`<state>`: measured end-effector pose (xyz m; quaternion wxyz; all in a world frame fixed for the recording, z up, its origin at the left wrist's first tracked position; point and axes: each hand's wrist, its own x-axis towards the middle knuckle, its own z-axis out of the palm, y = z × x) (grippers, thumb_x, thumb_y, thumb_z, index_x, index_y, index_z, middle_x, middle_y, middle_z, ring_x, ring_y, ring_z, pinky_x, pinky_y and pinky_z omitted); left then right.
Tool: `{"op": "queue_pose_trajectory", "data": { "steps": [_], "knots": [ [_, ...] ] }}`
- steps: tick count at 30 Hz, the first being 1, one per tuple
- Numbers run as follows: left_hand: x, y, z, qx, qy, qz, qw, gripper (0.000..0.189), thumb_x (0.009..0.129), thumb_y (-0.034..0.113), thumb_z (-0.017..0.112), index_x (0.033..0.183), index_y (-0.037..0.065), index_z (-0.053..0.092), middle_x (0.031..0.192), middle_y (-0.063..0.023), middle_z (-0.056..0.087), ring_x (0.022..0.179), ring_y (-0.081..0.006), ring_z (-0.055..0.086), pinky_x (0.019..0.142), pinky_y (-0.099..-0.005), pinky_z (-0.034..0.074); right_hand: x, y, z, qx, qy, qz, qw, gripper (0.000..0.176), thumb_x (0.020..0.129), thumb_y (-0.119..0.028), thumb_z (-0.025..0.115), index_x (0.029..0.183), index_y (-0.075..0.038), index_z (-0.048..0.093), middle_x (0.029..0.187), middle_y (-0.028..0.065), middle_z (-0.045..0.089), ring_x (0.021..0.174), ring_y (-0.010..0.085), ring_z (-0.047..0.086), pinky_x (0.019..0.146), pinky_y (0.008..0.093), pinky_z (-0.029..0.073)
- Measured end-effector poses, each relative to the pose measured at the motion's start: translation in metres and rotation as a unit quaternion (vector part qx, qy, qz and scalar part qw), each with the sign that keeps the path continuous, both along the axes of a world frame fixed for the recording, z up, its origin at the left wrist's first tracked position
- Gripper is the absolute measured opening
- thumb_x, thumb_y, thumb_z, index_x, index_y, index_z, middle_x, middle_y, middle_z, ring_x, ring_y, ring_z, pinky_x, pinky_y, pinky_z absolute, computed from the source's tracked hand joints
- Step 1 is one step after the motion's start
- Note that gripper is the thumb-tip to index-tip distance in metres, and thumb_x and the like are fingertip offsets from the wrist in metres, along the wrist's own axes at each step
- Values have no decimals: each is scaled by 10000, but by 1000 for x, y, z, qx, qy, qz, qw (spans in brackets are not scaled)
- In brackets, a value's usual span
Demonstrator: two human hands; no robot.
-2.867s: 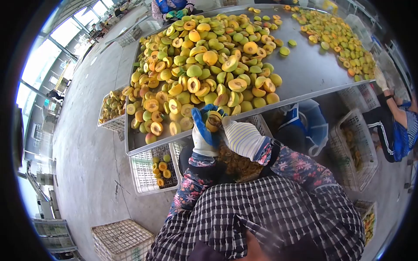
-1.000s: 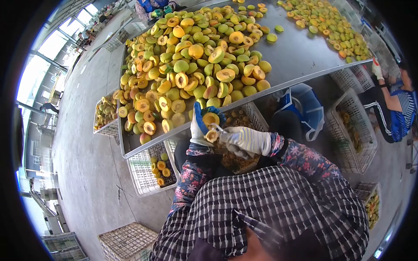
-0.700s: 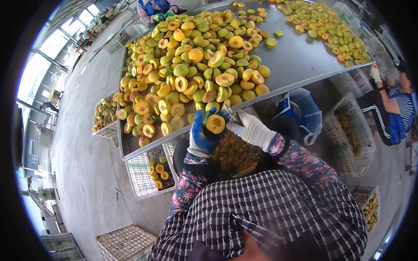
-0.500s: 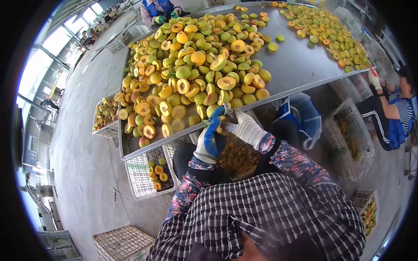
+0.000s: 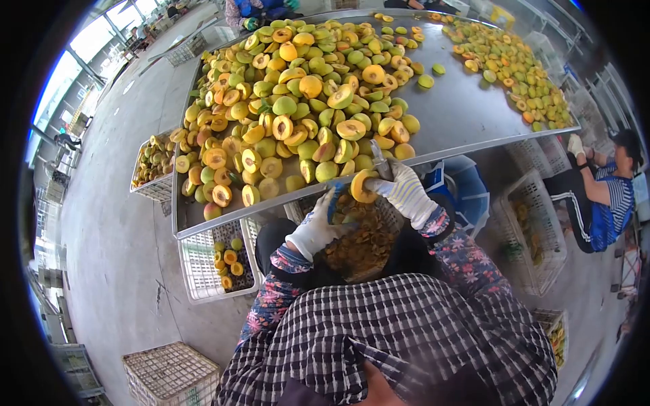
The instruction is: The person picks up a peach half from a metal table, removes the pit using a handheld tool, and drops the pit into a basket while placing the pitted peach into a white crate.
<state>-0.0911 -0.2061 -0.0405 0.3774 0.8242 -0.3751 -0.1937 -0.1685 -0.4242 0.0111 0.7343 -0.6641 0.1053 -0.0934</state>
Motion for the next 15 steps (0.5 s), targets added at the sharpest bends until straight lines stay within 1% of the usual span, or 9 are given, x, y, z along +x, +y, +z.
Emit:
{"op": "queue_pose_trajectory", "data": {
  "steps": [1, 2, 4, 6, 7, 10, 12, 14, 15],
  "knots": [
    [1, 2, 5, -62, 104, -23, 992, 986, 783, 224, 833, 1537, 55, 221, 1527, -227, 321, 1456, -316, 264, 1148, -387, 324, 0, 4, 4, -10, -43, -4, 999, 378, 836, 64, 692, 1182, 9, 550, 1218, -7, 571, 1044, 70, 530, 909, 244, 468],
    [3, -1, -1, -136, 43, -24, 990, 937, 807, 175, 811, 1535, 50, 233, 1509, -169, 369, 1367, -287, 412, 1085, -366, 411, 1, 3, -1, -25, -50, -5, 998, 368, 841, 49, 699, 1176, 7, 551, 1202, 7, 598, 1042, 72, 548, 901, 244, 475],
    [0, -6, 6, -269, 251, -11, 930, 840, 840, 109, 766, 1524, 67, 280, 1455, -113, 432, 1248, -225, 509, 1000, -327, 475, 0, 10, 6, -67, 9, 39, 997, 349, 851, 31, 702, 1166, 2, 554, 1174, 20, 621, 1029, 75, 567, 894, 239, 478],
    [-3, -6, 19, -366, 455, -6, 812, 725, 884, 39, 701, 1508, 84, 334, 1392, -61, 495, 1135, -166, 579, 923, -287, 521, 1, 25, 7, -103, 32, 58, 992, 299, 881, -25, 705, 1149, -18, 572, 1041, 5, 641, 937, 86, 598, 855, 240, 488],
    [-3, -2, 27, -409, 480, -4, 776, 605, 900, -27, 620, 1461, 40, 402, 1330, -83, 549, 1134, -175, 586, 942, -304, 515, 0, 35, 14, -38, 25, 65, 997, 278, 890, -57, 706, 1138, -28, 582, 1010, -9, 638, 898, 76, 593, 823, 228, 485],
    [9, 32, 35, -457, 412, 90, 783, 548, 876, -86, 556, 1409, -6, 458, 1299, -99, 570, 1108, -174, 598, 954, -307, 511, -5, 38, 32, -9, 113, 60, 992, 230, 901, -174, 726, 1087, -84, 623, 874, -91, 534, 750, 20, 475, 688, 175, 397],
    [19, 75, 44, -444, 282, 212, 824, 477, 835, -112, 538, 1299, -7, 570, 1167, -69, 624, 1008, -137, 618, 919, -267, 514, -6, 30, 20, -23, 55, 57, 997, 219, 907, -177, 720, 1082, -89, 623, 861, -90, 515, 736, 25, 465, 679, 187, 395],
    [29, 124, 67, -389, 184, 367, 824, 446, 856, -75, 599, 1294, 8, 580, 1137, -55, 626, 969, -124, 625, 883, -270, 528, -10, 20, 17, -30, 59, 55, 996, 214, 911, -177, 713, 1078, -85, 617, 865, -86, 516, 748, 28, 470, 694, 196, 405],
    [45, 156, 54, -254, 27, 415, 873, 481, 855, 25, 658, 1325, 29, 556, 1204, -97, 615, 1048, -209, 616, 925, -333, 514, -12, 15, 16, -27, 61, 55, 996, 212, 913, -178, 710, 1077, -82, 617, 871, -83, 523, 748, 28, 471, 694, 195, 406]
  ]
}}
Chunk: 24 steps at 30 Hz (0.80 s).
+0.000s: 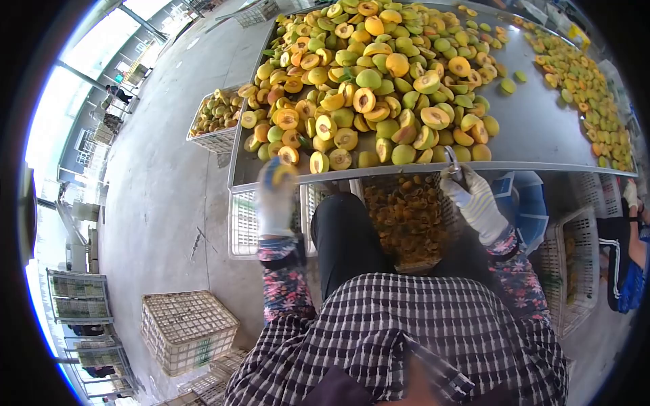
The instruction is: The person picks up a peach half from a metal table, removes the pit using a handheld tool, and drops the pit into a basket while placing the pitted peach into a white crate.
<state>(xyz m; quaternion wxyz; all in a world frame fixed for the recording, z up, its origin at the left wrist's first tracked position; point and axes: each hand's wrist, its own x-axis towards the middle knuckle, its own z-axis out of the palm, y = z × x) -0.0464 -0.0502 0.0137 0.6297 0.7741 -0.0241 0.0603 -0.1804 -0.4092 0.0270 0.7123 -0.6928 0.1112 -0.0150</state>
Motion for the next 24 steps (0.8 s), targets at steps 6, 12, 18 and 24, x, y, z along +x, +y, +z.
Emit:
{"op": "queue_pose_trajectory", "data": {
  "steps": [6, 12, 18, 24],
  "knots": [
    [62, 54, -29, 420, -40, 102, 901, 558, 862, 293, 706, 1362, 109, 540, 1436, -169, 481, 1302, -362, 477, 1076, -437, 418, 4, 6, -6, -2, 12, 17, 1000, 215, 923, -186, 698, 1082, -71, 609, 863, -63, 552, 729, 33, 492, 657, 188, 417],
    [97, -20, -48, 462, 46, -191, 865, 605, 849, 350, 667, 1344, 35, 521, 1297, -250, 578, 1202, -407, 554, 1032, -423, 450, 8, 24, 16, -36, 46, 64, 996, 254, 950, -231, 589, 1134, -58, 556, 786, -15, 548, 573, 59, 495, 521, 213, 410],
    [118, -35, -65, 434, 111, -231, 864, 690, 743, 468, 755, 1263, 40, 603, 1229, -222, 638, 1178, -355, 592, 1001, -412, 462, 1, 20, 74, -49, -64, 108, 991, 295, 907, -202, 651, 1130, -19, 593, 910, 9, 582, 781, 94, 556, 692, 232, 471],
    [80, -34, -49, 310, 84, -28, 947, 707, 719, 426, 775, 1260, 36, 539, 1218, -212, 628, 1130, -383, 608, 943, -439, 499, -4, -4, 43, -68, -41, 77, 994, 496, 831, -314, 785, 1204, -44, 600, 999, 3, 585, 893, 113, 561, 751, 242, 464]
  ]
}}
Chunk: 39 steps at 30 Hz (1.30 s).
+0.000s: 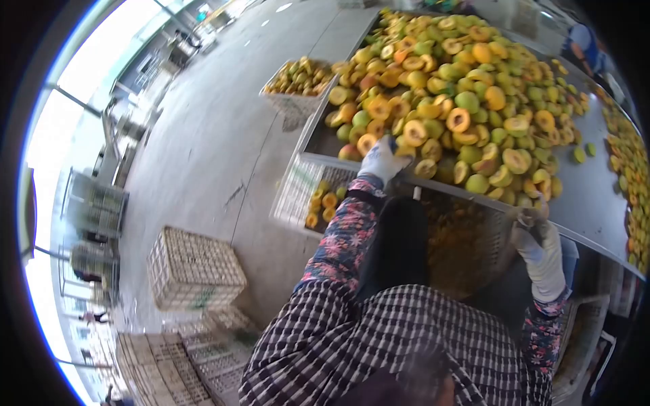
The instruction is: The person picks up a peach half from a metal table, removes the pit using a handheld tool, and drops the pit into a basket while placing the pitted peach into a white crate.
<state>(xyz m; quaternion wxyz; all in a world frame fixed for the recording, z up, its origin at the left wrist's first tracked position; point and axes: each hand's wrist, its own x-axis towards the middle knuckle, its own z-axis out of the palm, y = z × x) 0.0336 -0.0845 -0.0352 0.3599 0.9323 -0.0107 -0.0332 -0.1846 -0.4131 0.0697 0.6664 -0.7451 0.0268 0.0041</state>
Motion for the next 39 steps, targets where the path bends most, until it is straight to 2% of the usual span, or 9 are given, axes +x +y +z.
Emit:
{"op": "queue_pose_trajectory", "data": {
  "steps": [4, 7, 11, 21, 29, 31, 35, 38, 39],
  "knots": [
    [-8, 7, -19, -448, -46, 74, 890, 372, 818, 118, 759, 1113, 24, 552, 1047, -90, 657, 877, -158, 670, 756, -288, 556, -14, 23, 25, 253, -40, 36, 966, 434, 872, -302, 727, 1197, -62, 570, 908, 74, 566, 785, 177, 566, 660, 284, 483],
    [-38, 32, -15, -704, 25, 76, 706, 370, 883, -22, 625, 1209, 86, 486, 1068, -96, 640, 946, -233, 666, 832, -407, 585, -19, 8, 37, 417, -134, 140, 888, 375, 934, -297, 641, 1236, -117, 510, 830, 107, 515, 666, 219, 525, 530, 357, 486],
    [-62, 82, -34, -705, -7, 104, 701, 356, 895, -13, 587, 1230, 79, 507, 1091, -114, 618, 1007, -272, 646, 853, -458, 579, -7, 25, 105, 552, -54, 342, 759, 412, 963, -303, 599, 1324, -150, 471, 896, 129, 539, 717, 267, 560, 549, 434, 538],
    [-101, 125, -28, -830, 41, 143, 538, 542, 975, 437, 563, 1344, 51, 472, 1236, -181, 588, 1087, -349, 616, 983, -459, 525, -27, 95, 132, 505, -105, 356, 779, 380, 998, -313, 531, 1280, -63, 480, 879, 171, 592, 720, 296, 620, 653, 422, 571],
    [-98, 28, 15, -840, 192, -31, 506, 562, 981, 478, 528, 1394, 101, 468, 1349, -162, 549, 1236, -378, 535, 1043, -540, 460, -2, 106, 76, 291, -50, 109, 949, 394, 1026, -322, 477, 1245, 5, 486, 865, 204, 633, 722, 320, 668, 736, 413, 598],
    [-99, -7, 23, -865, 193, -31, 462, 546, 978, 390, 554, 1399, 57, 455, 1355, -170, 541, 1267, -354, 511, 1080, -543, 423, 14, 97, 45, 151, 47, 132, 979, 318, 1009, -260, 534, 1196, -6, 493, 802, 142, 607, 658, 220, 640, 621, 281, 534],
    [-110, -49, 35, -826, 228, -129, 499, 582, 942, 294, 544, 1425, 0, 408, 1396, -228, 482, 1298, -427, 460, 1116, -540, 370, 29, 96, -27, -202, -207, 57, 956, 275, 961, -212, 616, 1114, -15, 500, 775, 88, 604, 605, 251, 614, 608, 373, 493],
    [-117, -71, 39, -837, 260, -155, 456, 576, 945, 305, 524, 1418, -2, 405, 1415, -229, 463, 1313, -417, 450, 1112, -518, 377, 23, 88, -30, -335, -186, 25, 923, 274, 938, -201, 628, 1100, -18, 503, 823, 172, 646, 698, 365, 653, 626, 439, 508],
    [-119, -76, 40, -803, 216, -169, 529, 561, 949, 323, 527, 1395, -2, 423, 1395, -230, 482, 1304, -413, 463, 1105, -516, 386, 21, 89, -27, -349, -170, 21, 921, 279, 935, -200, 627, 1105, -17, 503, 839, 186, 652, 727, 382, 653, 630, 450, 511]
  ]
}}
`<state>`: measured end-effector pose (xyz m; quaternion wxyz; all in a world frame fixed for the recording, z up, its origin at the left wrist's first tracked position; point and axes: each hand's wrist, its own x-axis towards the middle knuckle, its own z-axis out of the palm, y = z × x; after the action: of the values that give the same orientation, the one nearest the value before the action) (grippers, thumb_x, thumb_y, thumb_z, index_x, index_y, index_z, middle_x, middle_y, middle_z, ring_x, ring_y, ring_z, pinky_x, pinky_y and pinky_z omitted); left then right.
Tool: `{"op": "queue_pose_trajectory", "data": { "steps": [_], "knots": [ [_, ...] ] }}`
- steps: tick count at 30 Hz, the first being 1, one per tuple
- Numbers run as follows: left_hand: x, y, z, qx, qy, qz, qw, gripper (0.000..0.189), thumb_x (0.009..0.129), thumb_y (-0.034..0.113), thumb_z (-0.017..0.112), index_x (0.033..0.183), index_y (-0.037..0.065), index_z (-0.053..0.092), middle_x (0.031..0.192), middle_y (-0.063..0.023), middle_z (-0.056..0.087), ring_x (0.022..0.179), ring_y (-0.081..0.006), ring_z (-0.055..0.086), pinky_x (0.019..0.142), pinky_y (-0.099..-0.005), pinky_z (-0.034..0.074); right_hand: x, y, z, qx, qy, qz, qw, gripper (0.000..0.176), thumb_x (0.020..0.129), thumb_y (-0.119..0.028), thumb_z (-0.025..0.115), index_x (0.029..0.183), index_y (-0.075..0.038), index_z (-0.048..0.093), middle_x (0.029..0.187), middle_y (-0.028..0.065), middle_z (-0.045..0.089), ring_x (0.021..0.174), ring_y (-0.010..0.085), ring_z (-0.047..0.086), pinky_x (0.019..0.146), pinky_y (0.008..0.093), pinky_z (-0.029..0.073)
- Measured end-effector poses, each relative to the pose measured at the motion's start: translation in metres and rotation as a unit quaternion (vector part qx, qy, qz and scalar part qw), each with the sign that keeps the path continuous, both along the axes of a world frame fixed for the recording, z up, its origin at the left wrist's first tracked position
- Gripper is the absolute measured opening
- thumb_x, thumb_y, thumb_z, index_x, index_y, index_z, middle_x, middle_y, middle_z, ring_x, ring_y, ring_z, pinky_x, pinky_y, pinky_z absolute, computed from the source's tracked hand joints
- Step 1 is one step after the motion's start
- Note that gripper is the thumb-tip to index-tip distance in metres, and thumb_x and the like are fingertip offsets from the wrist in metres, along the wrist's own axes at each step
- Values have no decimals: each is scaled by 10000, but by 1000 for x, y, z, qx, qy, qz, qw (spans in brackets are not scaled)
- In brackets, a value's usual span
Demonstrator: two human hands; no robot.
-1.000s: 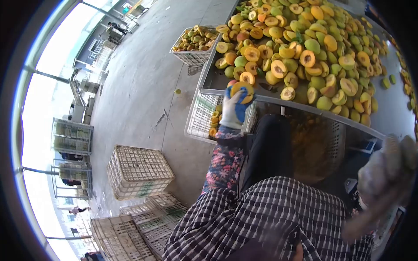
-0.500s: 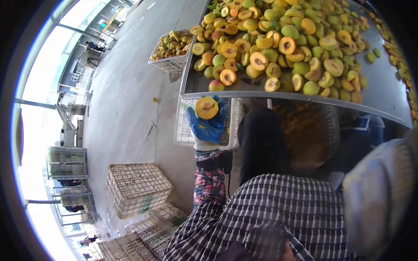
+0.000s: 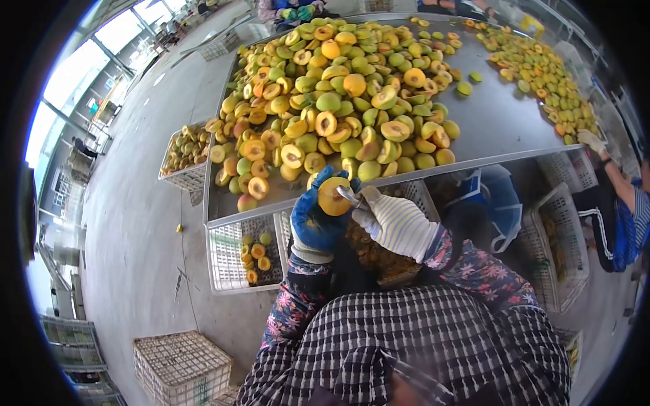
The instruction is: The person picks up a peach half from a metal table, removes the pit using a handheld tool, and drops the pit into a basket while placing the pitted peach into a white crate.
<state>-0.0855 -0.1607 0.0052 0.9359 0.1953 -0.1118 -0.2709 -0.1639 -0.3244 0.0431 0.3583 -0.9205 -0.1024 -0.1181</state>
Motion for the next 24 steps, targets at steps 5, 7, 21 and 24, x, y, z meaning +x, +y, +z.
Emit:
{"op": "queue_pose_trajectory", "data": {
  "steps": [5, 7, 21, 24],
  "knots": [
    [-6, -18, 7, 129, -19, 85, 988, 500, 968, 472, 547, 1231, 47, 533, 1237, -198, 613, 1187, -380, 572, 1003, -510, 482, -8, -4, 1, -24, 27, -40, 999, 311, 926, -191, 629, 1136, -6, 493, 880, 201, 666, 784, 407, 656, 663, 461, 524],
    [-7, -24, -4, 39, 79, 63, 994, 437, 980, 470, 543, 1186, 86, 567, 1187, -155, 638, 1125, -327, 609, 956, -488, 512, -5, -3, -7, 47, -2, -36, 998, 325, 920, -186, 644, 1148, -7, 496, 891, 195, 667, 804, 397, 657, 685, 447, 522],
    [-10, -46, -21, 274, -204, 101, 934, 443, 1043, 364, 411, 1333, 40, 501, 1298, -130, 570, 1181, -257, 556, 1072, -409, 404, 27, -16, -35, 209, -47, -24, 976, 276, 862, -165, 703, 1070, -43, 567, 892, 174, 676, 834, 377, 658, 730, 419, 512],
    [-11, -53, -39, 189, -118, 110, 969, 427, 1034, 377, 435, 1299, 55, 527, 1259, -128, 597, 1154, -253, 572, 1052, -407, 424, 20, -12, -13, 175, 28, -34, 984, 290, 837, -183, 704, 1058, -41, 582, 883, 195, 667, 857, 387, 649, 751, 420, 510]
  ]
}}
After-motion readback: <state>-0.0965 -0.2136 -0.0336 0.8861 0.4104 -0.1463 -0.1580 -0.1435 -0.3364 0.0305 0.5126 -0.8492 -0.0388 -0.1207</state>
